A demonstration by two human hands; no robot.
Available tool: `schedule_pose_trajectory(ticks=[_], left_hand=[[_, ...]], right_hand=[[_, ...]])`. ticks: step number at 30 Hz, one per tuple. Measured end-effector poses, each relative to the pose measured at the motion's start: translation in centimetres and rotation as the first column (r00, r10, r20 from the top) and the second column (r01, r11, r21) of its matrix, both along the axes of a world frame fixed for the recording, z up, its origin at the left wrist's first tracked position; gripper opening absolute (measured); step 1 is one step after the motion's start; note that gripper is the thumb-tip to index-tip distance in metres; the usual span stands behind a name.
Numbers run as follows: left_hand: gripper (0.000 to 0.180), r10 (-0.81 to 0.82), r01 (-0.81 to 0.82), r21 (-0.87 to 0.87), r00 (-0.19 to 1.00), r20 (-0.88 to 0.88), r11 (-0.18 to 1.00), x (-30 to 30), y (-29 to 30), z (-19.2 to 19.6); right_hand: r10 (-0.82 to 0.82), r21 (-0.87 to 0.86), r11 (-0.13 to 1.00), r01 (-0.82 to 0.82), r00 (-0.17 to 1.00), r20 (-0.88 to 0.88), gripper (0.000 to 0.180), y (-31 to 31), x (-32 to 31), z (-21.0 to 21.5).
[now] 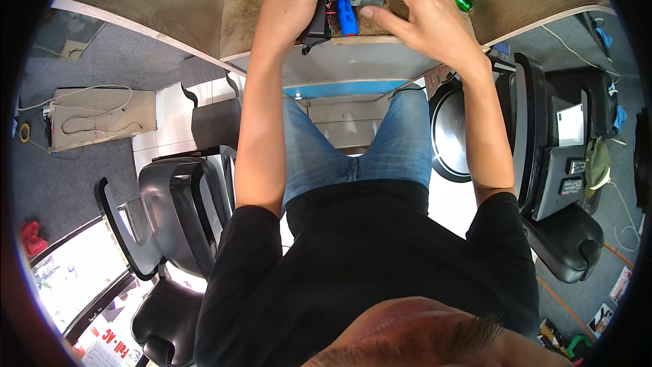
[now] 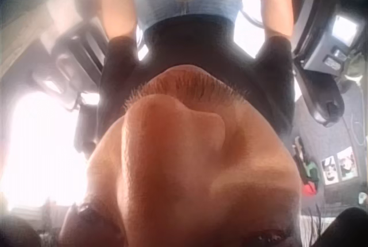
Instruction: The person uses a screwdriver to remove screws from a hair clipper, opens the casing, and handles the internal motor and battery components before reassembling parts of the device.
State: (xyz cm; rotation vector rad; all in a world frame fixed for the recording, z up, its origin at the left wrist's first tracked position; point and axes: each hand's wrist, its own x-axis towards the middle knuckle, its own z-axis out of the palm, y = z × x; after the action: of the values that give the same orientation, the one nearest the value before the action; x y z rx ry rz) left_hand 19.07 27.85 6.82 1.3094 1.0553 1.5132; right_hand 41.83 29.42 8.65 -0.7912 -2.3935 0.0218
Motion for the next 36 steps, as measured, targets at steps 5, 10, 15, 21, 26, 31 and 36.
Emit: schedule_pose_trajectory(ticks=[5,10,15,21,26,31,36], left_hand=[[0.037,-0.006,0.007,-0.022,1.0,0.01,1.0,0.1,-0.1,0.5],[0.039,0.068,-0.068,0.0,0.994,0.087,0.998,-0.4,-0.4,-0.1],[0.042,0.091,-0.092,-0.005,0.983,0.157,0.996,-0.6,-1.0,0.2],[0.044,0.08,-0.08,-0.008,0.985,0.152,0.997,0.2,-1.4,1.3],[0.048,0.105,-0.099,-0.057,0.985,0.134,0.994,0.5,-1.7,1.7],[0.049,0.13,-0.106,-0.154,0.979,0.157,0.982,1.1,-2.0,3.1],[0.049,0.129,-0.116,-0.1,0.983,0.131,0.988,0.6,-2.0,2.4]], right_hand=[[0.068,0.011,0.998,-0.067,0.997,-0.049,0.043,1.3,-0.3,-1.7],[0.038,-0.015,0.999,-0.042,0.978,-0.206,0.035,-0.5,-1.7,-1.4],[-0.05,-0.064,0.997,0.036,0.969,-0.242,0.033,-1.7,-2.2,-1.1],[-0.059,0.008,0.998,0.062,0.974,-0.219,0.038,-1.6,-2.0,-1.4],[-0.057,0.002,0.998,0.059,0.968,-0.243,0.039,-1.5,-2.4,-1.1],[-0.052,0.028,0.998,0.061,0.968,-0.245,0.04,-1.2,-2.1,-1.5],[-0.073,0.023,0.996,0.08,0.971,-0.227,0.038,-1.4,-2.3,-1.3]])
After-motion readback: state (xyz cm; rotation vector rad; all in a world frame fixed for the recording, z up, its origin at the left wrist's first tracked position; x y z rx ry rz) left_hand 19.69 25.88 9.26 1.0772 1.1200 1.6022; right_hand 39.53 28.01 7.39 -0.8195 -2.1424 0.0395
